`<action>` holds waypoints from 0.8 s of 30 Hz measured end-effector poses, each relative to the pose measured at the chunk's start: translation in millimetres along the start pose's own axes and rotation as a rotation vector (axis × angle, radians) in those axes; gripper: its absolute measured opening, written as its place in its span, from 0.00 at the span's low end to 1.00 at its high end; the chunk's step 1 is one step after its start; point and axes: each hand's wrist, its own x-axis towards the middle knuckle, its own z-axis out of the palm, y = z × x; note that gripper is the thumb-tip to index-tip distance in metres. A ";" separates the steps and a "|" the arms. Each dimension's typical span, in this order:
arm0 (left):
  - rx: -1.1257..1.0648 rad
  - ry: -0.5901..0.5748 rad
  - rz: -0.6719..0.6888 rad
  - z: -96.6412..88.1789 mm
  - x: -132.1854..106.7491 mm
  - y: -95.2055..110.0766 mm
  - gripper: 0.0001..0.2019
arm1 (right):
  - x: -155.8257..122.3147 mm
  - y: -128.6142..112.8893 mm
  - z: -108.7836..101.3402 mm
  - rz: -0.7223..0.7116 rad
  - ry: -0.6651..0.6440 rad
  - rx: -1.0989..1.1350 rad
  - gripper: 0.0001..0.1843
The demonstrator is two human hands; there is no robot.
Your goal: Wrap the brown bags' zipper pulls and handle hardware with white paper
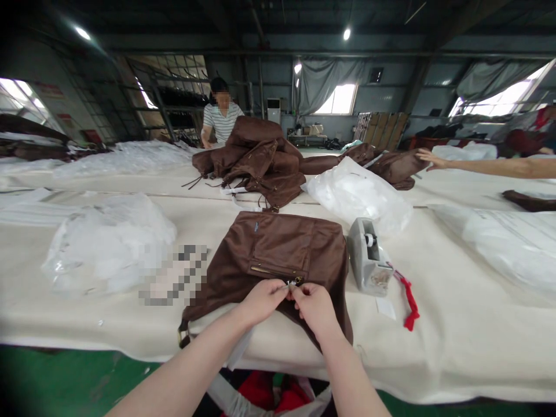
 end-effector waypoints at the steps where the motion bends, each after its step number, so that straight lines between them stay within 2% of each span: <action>1: -0.073 0.020 -0.054 1.5 1.1 2.2 0.14 | 0.4 0.2 0.0 -0.003 0.005 -0.007 0.15; 4: -0.268 0.074 -0.230 4.1 5.8 9.5 0.16 | -2.3 0.6 -2.1 -0.031 -0.009 -0.004 0.15; 7: -0.361 0.033 -0.353 1.0 10.6 14.8 0.14 | -9.7 2.2 -5.9 -0.081 -0.064 0.035 0.14; 11: -0.488 -0.097 -0.485 -8.7 13.9 17.1 0.11 | -16.5 6.9 -7.8 -0.134 -0.093 0.015 0.14; 18: -0.728 -0.377 -0.617 -17.3 5.0 21.5 0.13 | -12.0 6.7 -3.8 -0.152 -0.064 -0.041 0.12; 24: -1.200 -0.669 -0.645 -12.5 -0.9 13.0 0.17 | -12.9 3.7 -9.3 -0.159 -0.128 -0.007 0.10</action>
